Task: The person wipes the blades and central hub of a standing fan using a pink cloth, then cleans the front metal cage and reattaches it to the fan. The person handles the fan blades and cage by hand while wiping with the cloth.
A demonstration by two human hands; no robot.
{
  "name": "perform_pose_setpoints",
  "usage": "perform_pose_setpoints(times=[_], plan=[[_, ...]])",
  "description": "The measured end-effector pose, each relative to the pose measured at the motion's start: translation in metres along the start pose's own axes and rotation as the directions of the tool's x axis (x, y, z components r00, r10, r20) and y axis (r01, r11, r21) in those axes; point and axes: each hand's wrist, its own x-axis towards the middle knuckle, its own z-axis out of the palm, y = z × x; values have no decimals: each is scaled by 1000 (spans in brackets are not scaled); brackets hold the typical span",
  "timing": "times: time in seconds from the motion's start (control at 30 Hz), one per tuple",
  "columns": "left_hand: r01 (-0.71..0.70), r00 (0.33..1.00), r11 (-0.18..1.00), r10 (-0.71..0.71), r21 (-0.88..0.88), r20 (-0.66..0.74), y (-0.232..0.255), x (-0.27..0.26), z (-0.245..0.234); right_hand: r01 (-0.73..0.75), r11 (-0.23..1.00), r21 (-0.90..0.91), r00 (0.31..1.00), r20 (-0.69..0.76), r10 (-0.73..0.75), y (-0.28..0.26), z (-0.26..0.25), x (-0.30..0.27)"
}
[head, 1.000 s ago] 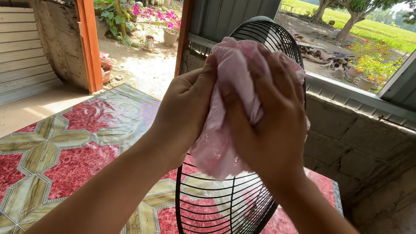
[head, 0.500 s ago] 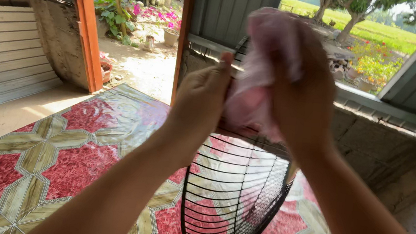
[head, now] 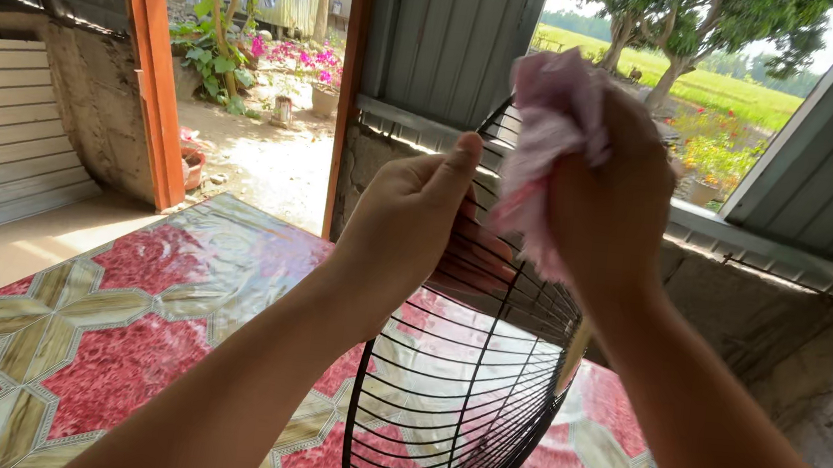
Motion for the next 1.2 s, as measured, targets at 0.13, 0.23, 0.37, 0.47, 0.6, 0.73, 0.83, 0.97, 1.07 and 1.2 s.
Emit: perform_pose_setpoints(times=[0.13, 0.23, 0.37, 0.47, 0.6, 0.73, 0.83, 0.97, 1.07, 1.2], plan=[[140, 986, 984, -128, -114, 110, 7, -4, 7, -244, 958, 148, 964, -69, 257, 15, -7, 23], [124, 985, 982, -104, -143, 141, 15, -5, 18, -353, 916, 188, 935, 45, 351, 2, -20, 30], [111, 986, 990, -99, -86, 135, 17, -3, 20, -332, 926, -180, 927, 118, 355, -3, -29, 23], [154, 983, 987, -150, -37, 105, 17, -1, 13, -164, 969, -185, 981, 70, 180, -6, -23, 11], [110, 993, 994, -110, -5, 39, 14, 3, 9, 163, 956, -245, 986, 20, -163, -27, -21, -16], [142, 988, 983, -134, 118, -70, 13, 5, 0, 114, 964, -242, 993, 18, -113, -53, -11, -54], [73, 997, 994, -73, 85, 1, 13, 4, -8, 67, 992, -107, 998, -14, -69, -56, -8, -72], [168, 986, 985, -168, 39, -7, 15, -1, -21, -32, 980, -198, 996, -86, 16, -56, -9, -103], [96, 995, 995, -97, 43, 32, 17, -4, -33, -279, 957, -82, 959, -82, 273, -62, -8, -134], [80, 997, 976, -78, 200, -14, 16, -4, -46, -239, 957, -162, 971, -61, 232, -67, -5, -148]])
